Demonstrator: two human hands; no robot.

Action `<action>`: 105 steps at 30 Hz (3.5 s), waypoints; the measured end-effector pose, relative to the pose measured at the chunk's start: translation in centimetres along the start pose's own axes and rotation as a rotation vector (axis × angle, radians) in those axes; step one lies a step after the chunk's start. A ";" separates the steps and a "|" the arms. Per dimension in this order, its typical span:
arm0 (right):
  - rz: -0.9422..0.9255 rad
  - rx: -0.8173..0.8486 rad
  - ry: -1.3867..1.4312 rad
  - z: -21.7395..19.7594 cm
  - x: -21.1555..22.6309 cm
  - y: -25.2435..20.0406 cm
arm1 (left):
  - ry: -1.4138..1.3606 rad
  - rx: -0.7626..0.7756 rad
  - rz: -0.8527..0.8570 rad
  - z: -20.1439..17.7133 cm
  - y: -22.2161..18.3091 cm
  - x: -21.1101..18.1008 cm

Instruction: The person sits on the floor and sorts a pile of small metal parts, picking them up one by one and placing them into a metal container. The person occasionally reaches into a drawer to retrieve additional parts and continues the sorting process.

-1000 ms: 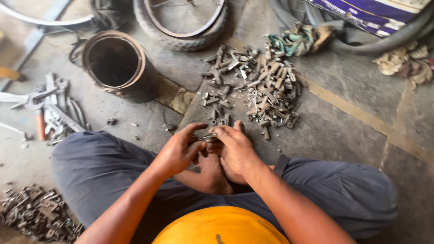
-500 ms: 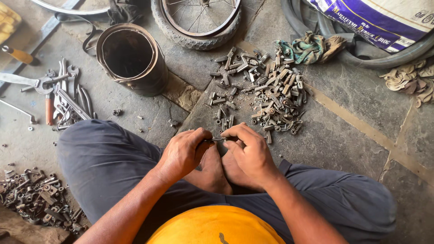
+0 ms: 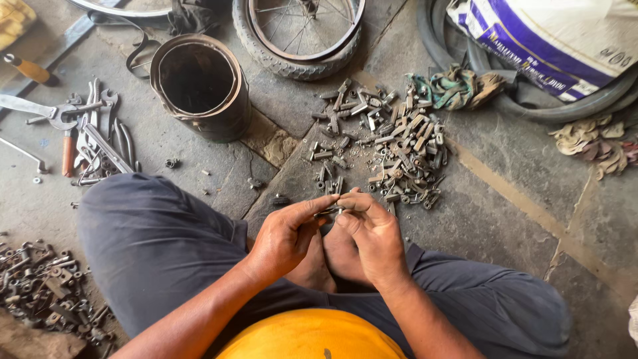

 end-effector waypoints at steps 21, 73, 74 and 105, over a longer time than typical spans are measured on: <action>-0.661 0.174 -1.175 15.3 1.8 5.1 | -0.547 -0.191 -0.891 -5.3 -5.3 15.2; -0.348 -0.153 -1.241 0.1 -14.9 21.7 | -0.285 -0.291 -1.019 -8.4 -4.5 20.3; -0.302 -0.097 -1.231 1.9 -15.5 21.7 | -0.281 -0.314 -1.016 -8.7 -4.6 20.3; -0.662 0.740 -1.261 32.8 -20.1 15.1 | 0.327 -1.258 -0.567 -40.2 -19.3 14.6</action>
Point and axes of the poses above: each hand's wrist, its own y-axis towards the middle knuckle, its own z-axis out of the palm, x = y × z, the point moved 10 cm from there along y, towards the middle knuckle, and after that the axes turned 6 degrees about z, right-handed, at the moved point
